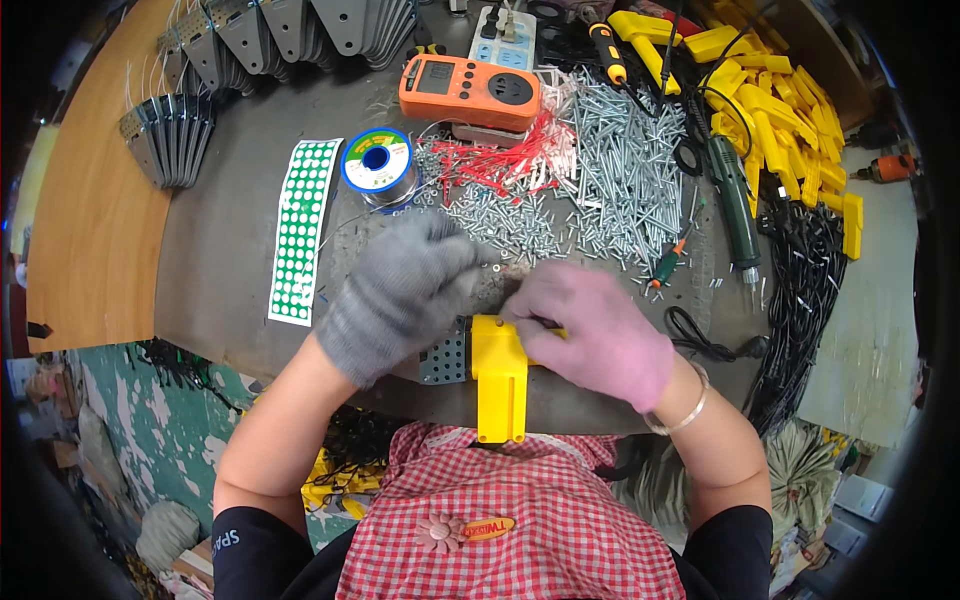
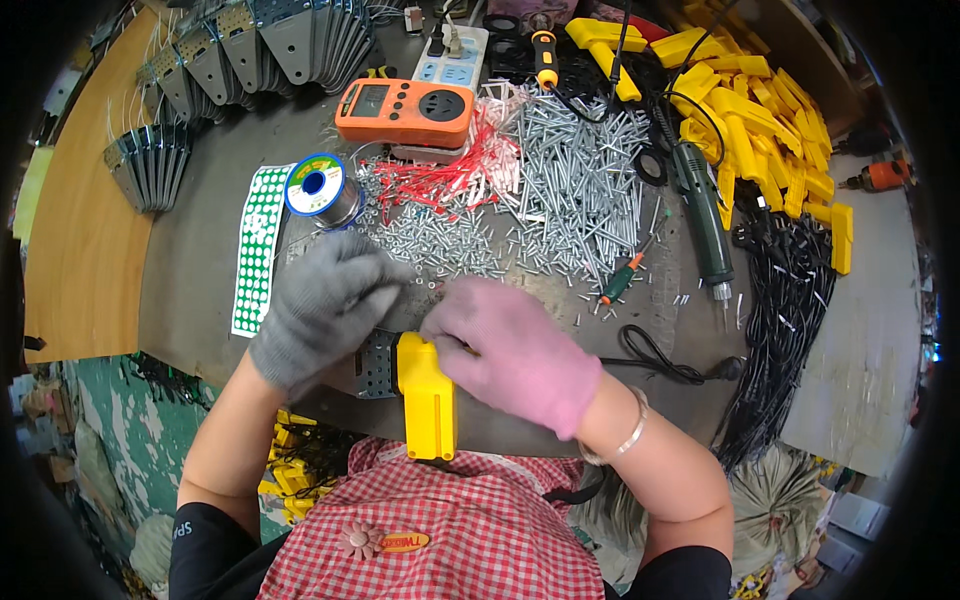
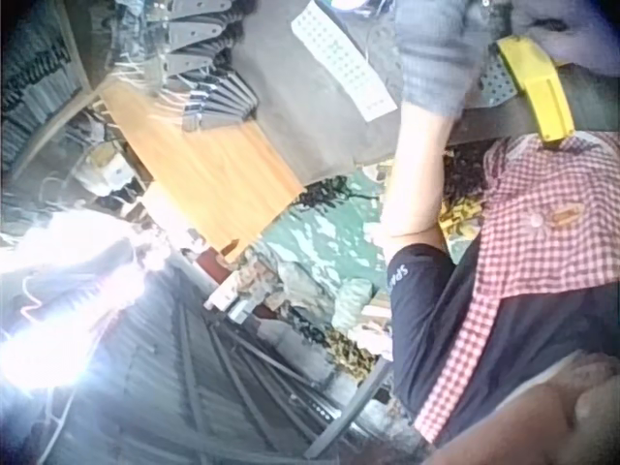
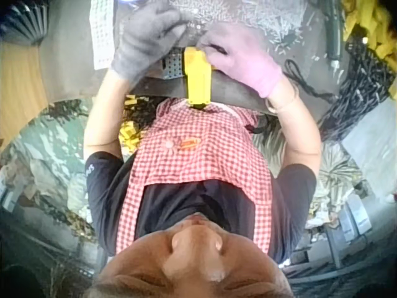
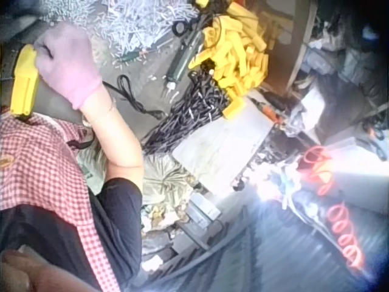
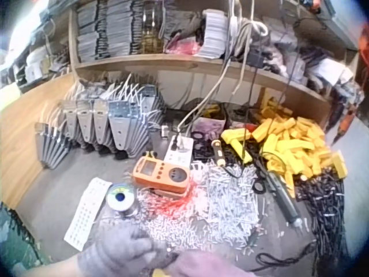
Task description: The person solders wires to a circuit component inside a yellow plastic housing using a soldering iron and soldering tin, then secures the housing with screws using an electric screwdriver.
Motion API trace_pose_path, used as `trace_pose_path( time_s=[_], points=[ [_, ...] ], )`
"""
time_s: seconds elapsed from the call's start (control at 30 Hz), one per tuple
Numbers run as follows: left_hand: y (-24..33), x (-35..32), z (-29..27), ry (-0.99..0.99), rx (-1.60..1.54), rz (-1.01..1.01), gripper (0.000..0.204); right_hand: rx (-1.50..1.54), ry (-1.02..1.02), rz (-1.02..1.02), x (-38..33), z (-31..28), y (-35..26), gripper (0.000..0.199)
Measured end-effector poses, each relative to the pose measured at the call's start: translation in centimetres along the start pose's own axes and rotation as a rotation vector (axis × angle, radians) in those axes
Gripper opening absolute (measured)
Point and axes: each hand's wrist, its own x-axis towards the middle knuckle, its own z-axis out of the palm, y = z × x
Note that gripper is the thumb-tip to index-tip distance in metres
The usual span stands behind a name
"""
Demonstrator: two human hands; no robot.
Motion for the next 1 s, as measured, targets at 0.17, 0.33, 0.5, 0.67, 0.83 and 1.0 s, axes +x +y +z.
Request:
trace_pose_path(
  time_s=[0.17, 0.33, 0.5, 0.67, 0.83, 1.0],
  points=[
    [4.7, -7.0, -1.2, -0.211, -0.213, 0.17, 0.024, 0.134, -0.134, 0.069, -4.8, -0.1, -5.2, 0.008],
    [6.1, -9.6, -0.2, -0.377, -0.069, 0.281, 0.024, 0.018, -0.282, 0.191, -7.3, 2.3, -6.7, 0.01],
    [5.6, -9.7, 0.6, -0.338, -0.14, 0.204, 0.024, -0.039, -0.215, 0.303, -7.2, 2.6, -7.2, 0.007],
    [5.6, -6.0, -0.9, -0.365, -0.335, 0.061, 0.026, -0.305, 0.09, 0.602, -6.1, -4.1, -2.0, 0.017],
    [3.6, 3.1, 2.5, -0.248, 0.072, 0.359, 0.016, -0.412, 0.051, 0.854, -6.9, -4.9, 3.9, 0.023],
    [2.4, 7.5, 8.3, -0.465, 0.393, 0.648, 0.015, -0.398, 0.034, 0.853, -6.6, -5.0, 3.2, 0.021]
  ],
)
